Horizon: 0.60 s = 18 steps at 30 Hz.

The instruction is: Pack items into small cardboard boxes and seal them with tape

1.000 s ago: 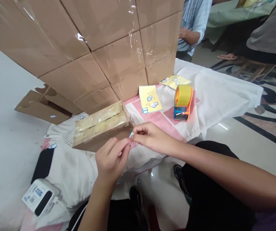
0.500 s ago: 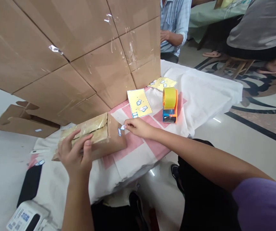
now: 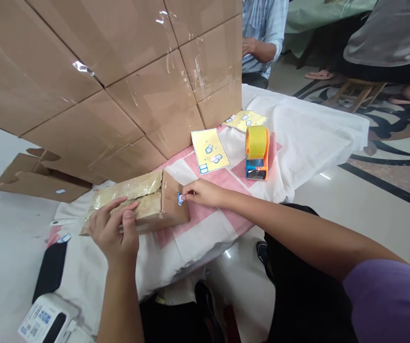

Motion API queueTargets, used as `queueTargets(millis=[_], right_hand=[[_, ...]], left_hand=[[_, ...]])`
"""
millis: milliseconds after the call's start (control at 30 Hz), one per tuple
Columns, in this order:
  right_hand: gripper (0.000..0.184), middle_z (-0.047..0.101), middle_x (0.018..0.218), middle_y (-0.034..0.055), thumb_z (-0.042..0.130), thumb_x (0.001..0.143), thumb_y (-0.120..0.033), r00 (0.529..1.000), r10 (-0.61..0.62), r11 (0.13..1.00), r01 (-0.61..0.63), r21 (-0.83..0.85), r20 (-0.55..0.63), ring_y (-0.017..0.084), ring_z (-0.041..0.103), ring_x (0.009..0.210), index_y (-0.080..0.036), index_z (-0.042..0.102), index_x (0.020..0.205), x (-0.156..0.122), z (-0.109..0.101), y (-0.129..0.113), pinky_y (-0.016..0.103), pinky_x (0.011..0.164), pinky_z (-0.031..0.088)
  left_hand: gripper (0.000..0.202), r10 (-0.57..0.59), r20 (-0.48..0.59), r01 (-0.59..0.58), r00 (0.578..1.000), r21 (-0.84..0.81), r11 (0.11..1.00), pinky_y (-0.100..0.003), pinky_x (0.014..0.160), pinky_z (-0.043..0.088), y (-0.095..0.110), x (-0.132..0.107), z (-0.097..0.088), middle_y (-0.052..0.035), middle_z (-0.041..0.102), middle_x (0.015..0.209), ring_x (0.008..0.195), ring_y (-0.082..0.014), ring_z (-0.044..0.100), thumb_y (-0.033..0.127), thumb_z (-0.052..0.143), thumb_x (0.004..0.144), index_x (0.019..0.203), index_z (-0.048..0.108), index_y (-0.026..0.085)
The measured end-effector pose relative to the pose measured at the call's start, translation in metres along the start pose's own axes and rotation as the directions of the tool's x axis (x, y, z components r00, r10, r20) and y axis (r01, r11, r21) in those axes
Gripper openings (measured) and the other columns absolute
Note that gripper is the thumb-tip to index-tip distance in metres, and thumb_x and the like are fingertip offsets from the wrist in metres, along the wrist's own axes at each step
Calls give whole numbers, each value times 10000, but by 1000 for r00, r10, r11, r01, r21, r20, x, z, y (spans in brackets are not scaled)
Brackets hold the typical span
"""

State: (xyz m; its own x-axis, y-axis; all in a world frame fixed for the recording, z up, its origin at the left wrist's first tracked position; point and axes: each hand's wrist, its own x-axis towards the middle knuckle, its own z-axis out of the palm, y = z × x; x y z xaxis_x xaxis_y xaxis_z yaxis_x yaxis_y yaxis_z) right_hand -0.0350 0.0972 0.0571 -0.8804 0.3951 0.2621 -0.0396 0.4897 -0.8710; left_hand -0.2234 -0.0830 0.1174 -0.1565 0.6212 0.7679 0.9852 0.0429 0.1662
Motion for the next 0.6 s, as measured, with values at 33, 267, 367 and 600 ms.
queueTargets(millis=[33,267,367,600], right_hand=[[197,539,658,-43,583,922,-238,1000,16,999,-16,38,-18,103,440,624,-154,643,754,0,3,1,241,629,296],[295,401,608,-64,576,914,-311,997,55,975,-41,218,-55,90,367,602,-156,546,665,1,11,6,232,600,273],[322,407,586,-65,581,915,-354,996,82,959,-70,275,-31,89,379,583,-159,536,663,2,11,5,231,585,273],[386,462,589,-58,622,874,-474,994,111,943,-103,315,-6,89,415,586,-154,553,669,5,11,5,231,587,306]], left_hand=[[244,6,5,-6,1000,1,1000,-531,1002,430,0,0,0,-114,703,1121,1079,-279,619,282,503,972,952,740,227],[239,-14,-4,14,1000,-6,1000,-527,996,423,-1,-1,1,-107,711,1098,1056,-280,621,279,507,961,929,738,228],[237,2,-13,-2,1000,-14,1000,-515,991,420,1,-1,0,-112,713,1089,1048,-278,621,270,508,963,929,737,219],[240,11,-6,-11,1000,0,1000,-514,990,394,2,-2,-1,-103,716,1084,1042,-277,596,266,509,968,931,743,225]])
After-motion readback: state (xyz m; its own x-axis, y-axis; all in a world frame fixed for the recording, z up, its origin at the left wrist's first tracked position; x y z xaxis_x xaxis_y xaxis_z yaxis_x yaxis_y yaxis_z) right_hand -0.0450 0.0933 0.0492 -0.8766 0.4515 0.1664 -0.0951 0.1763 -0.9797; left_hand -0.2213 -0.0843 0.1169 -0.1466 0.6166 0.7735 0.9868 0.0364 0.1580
